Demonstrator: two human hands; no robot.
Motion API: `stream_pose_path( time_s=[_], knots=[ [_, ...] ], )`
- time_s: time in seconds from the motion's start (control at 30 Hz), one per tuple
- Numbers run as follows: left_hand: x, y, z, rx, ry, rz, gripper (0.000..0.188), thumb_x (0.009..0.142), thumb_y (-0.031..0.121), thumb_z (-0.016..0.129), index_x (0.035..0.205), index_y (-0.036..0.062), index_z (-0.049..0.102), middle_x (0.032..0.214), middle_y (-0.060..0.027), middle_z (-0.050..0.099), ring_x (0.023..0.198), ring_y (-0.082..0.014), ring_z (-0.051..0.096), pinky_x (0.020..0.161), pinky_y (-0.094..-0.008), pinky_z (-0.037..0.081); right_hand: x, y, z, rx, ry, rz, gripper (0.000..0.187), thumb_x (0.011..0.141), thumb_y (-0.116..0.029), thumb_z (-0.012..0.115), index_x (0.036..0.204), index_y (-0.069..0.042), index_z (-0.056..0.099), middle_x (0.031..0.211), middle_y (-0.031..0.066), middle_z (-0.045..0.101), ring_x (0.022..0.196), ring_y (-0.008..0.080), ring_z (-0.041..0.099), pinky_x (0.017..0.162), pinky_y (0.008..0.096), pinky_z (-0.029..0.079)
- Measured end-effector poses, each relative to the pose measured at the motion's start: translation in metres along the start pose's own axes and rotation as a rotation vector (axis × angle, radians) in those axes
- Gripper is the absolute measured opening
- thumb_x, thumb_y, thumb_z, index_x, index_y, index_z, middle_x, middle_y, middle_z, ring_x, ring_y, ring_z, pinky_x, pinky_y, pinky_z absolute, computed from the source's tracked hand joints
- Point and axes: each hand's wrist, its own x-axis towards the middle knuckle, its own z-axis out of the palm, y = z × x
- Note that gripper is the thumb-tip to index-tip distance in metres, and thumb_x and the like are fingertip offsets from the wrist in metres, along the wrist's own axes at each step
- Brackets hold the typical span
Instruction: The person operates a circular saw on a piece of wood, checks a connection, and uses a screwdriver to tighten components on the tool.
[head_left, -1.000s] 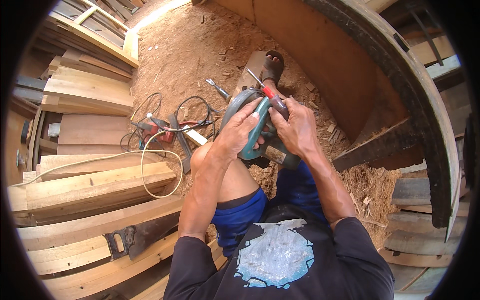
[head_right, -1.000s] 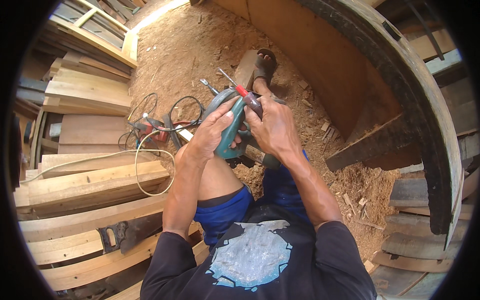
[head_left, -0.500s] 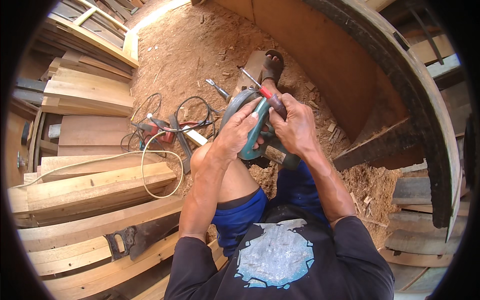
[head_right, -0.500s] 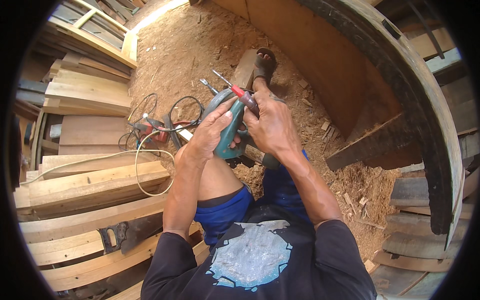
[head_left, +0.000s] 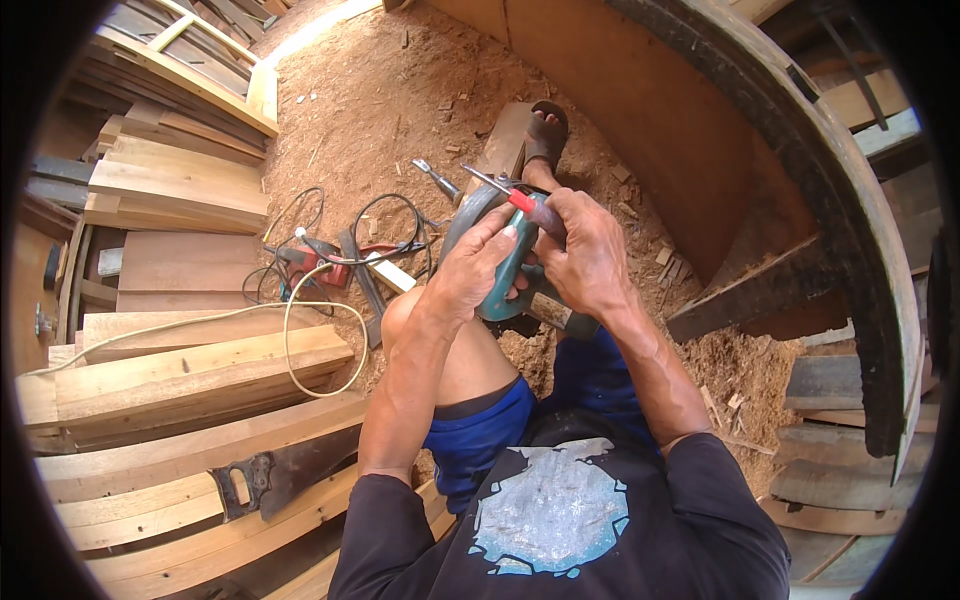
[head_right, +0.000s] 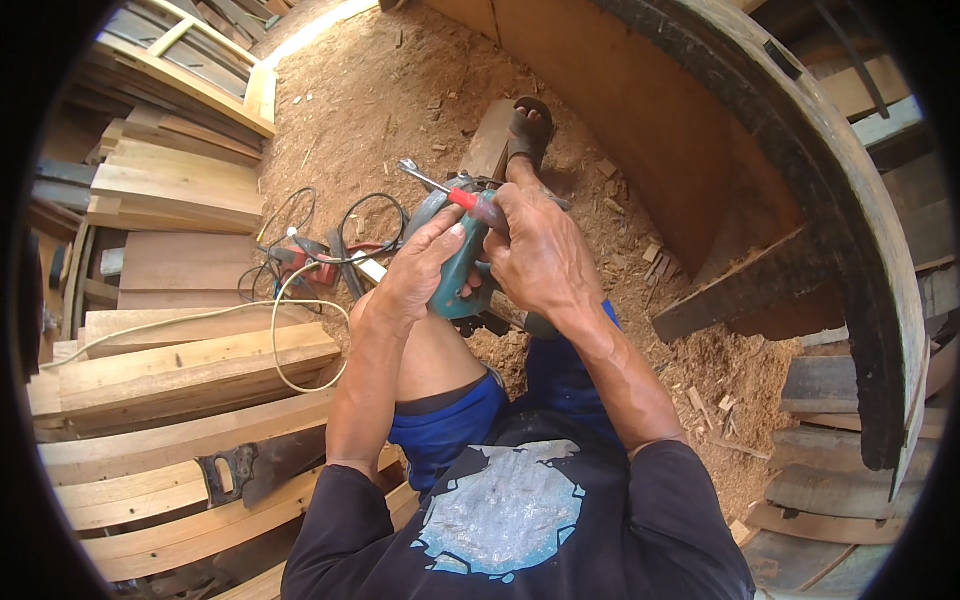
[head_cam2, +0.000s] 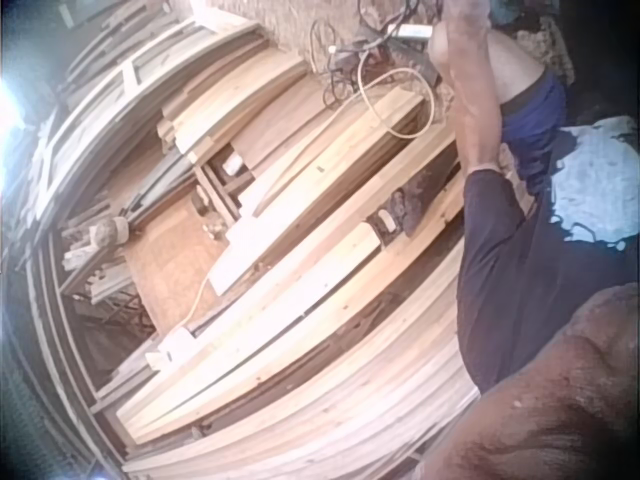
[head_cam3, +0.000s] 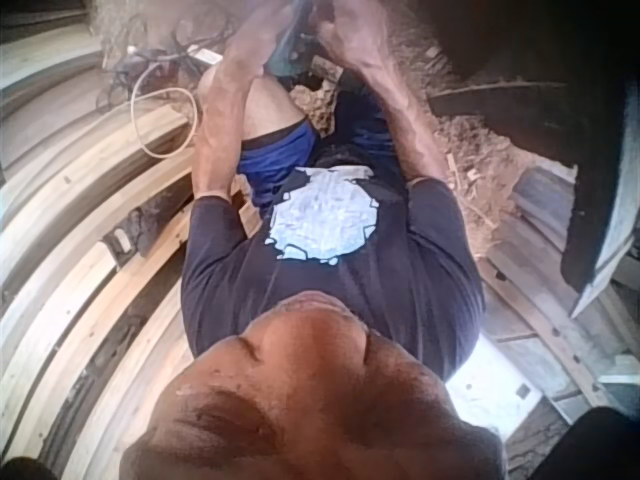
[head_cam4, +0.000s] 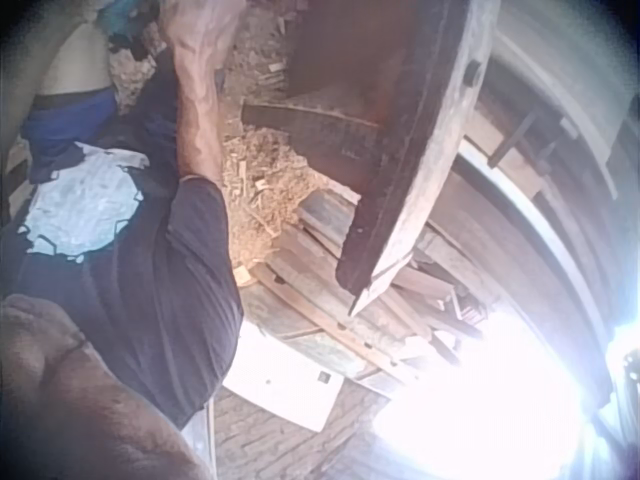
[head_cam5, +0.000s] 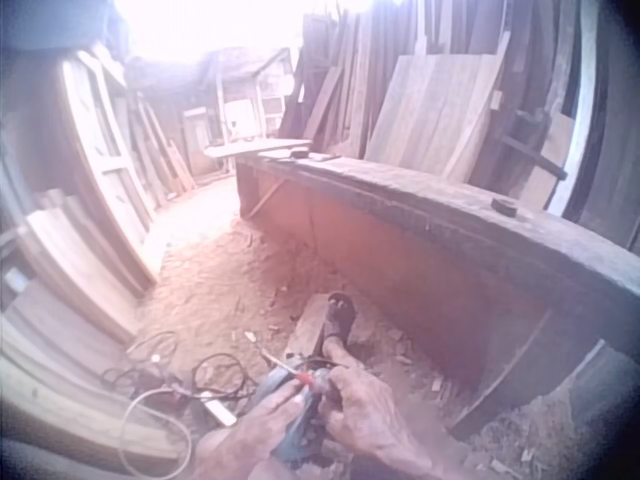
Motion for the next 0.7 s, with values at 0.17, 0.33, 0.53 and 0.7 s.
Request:
stream_pose_path(
  time_s=[0.17, 0.33, 0.53, 0.7],
  knots=[
    [-0.0013, 0.0032, 0.004, -0.005, 0.021, 0.014, 0.056, 0.11, 0.031, 0.052, 0.161, 0.0106, 0.041, 0.102, -0.0045, 0.068, 0.075, -0.0098, 0.065, 0.066, -0.0244, 0.056, 0.0044, -0.004, -0.0065, 0.167, -0.085, 0.199, 0.02, 0.081, -0.002, 0.067, 0.097, 0.003, 0.057, 0.111, 0.0243, 0.059, 0.095, 0.0466, 0.066, 0.079, 0.0537, 0.052],
    [-0.0023, 0.0001, 0.0012, 0.001, 0.038, 0.018, 0.052, 0.11, 0.03, 0.052, 0.158, 0.0107, 0.045, 0.102, -0.0053, 0.068, 0.075, -0.0099, 0.065, 0.066, -0.0246, 0.056, 0.0085, -0.0058, -0.008, -0.024, -0.136, 0.077, 0.021, 0.079, -0.002, 0.07, 0.096, 0.002, 0.059, 0.124, 0.0285, 0.058, 0.096, 0.0473, 0.066, 0.081, 0.054, 0.055],
    [-0.0046, 0.0029, 0.0031, 0.002, 0.002, 0.006, 0.047, 0.11, 0.03, 0.052, 0.153, 0.0105, 0.05, 0.104, -0.0049, 0.069, 0.075, -0.0097, 0.065, 0.066, -0.024, 0.056, 0.0031, -0.0035, -0.0059, -0.101, -0.033, -0.067, 0.019, 0.077, -0.001, 0.073, 0.092, 0.003, 0.06, 0.126, 0.0335, 0.056, 0.096, 0.0495, 0.066, 0.081, 0.0542, 0.057],
    [-0.0081, 0.0052, 0.0041, -0.007, 0.054, 0.006, 0.05, 0.11, 0.031, 0.053, 0.156, 0.0118, 0.047, 0.105, -0.0043, 0.069, 0.077, -0.0102, 0.065, 0.068, -0.0248, 0.056, 0.004, -0.0084, -0.0072, -0.05, -0.074, 0.055, 0.032, 0.081, -0.003, 0.073, 0.111, -0.003, 0.065, 0.108, 0.0253, 0.063, 0.092, 0.0456, 0.067, 0.079, 0.0518, 0.054]
  ],
)
